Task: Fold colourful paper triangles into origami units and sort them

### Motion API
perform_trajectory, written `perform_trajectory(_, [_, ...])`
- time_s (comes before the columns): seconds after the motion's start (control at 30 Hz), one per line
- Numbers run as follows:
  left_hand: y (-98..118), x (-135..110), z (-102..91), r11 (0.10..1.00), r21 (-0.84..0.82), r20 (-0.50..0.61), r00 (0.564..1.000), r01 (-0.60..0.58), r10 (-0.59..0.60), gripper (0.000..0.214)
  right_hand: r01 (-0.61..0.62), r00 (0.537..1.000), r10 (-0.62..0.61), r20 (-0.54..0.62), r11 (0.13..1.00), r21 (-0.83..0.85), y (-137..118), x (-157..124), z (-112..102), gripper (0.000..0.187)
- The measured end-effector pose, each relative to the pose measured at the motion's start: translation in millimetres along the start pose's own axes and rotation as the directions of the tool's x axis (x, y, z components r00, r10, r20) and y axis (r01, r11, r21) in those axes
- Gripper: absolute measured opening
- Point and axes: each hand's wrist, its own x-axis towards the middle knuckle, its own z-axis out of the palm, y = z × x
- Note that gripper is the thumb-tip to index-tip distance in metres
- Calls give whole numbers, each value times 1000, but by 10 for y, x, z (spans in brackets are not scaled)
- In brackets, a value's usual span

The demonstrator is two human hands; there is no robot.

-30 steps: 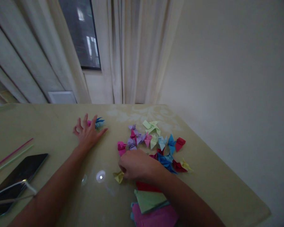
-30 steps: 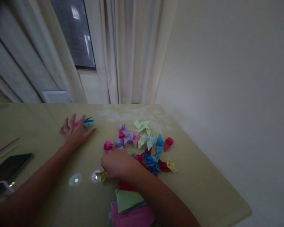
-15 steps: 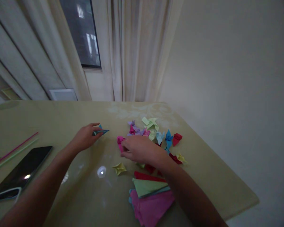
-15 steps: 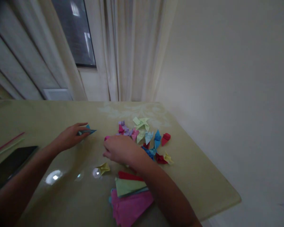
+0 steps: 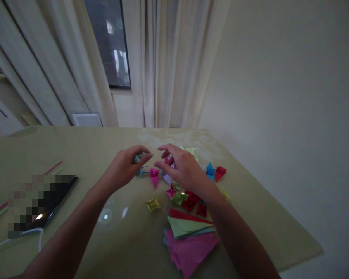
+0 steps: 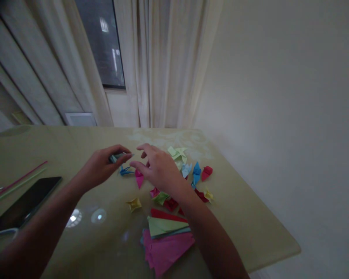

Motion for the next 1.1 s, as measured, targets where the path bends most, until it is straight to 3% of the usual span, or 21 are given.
perform_trajectory(0.17, [247, -55, 128, 997, -29, -73, 995, -73, 71, 31, -7, 1000, 7, 3, 955, 296, 14, 53, 33, 26])
perform_trajectory(0.4, [292, -102, 205, 980, -163, -12, 993, -117, 117, 61, -33, 994, -8, 111, 932, 362, 112, 69, 34, 19])
perform_trajectory(0.5, [280, -121, 127, 966, -247, 57, 993, -82, 99, 77, -16, 997, -12, 78, 938, 347, 153, 80, 3, 10])
perform_trajectory(0.63, [233, -98, -71, 866, -493, 183, 983, 87, 5, 47, -54, 998, 52, 17, 909, 414, 218, 105, -46, 11])
perform_trajectory(0.7, [213, -75, -145, 833, -536, 201, 979, 135, -29, 40, -73, 995, 93, -19, 881, 467, 249, 116, -52, 17])
perform_trajectory(0.87, [235, -56, -125, 830, -543, 204, 979, 125, -13, 32, -47, 986, 133, -104, 809, 585, 269, 130, -33, 26])
perform_trajectory(1.1, [263, -95, -8, 812, -579, 179, 983, 74, 38, 46, -103, 982, 180, -60, 773, 626, 254, 135, -32, 43])
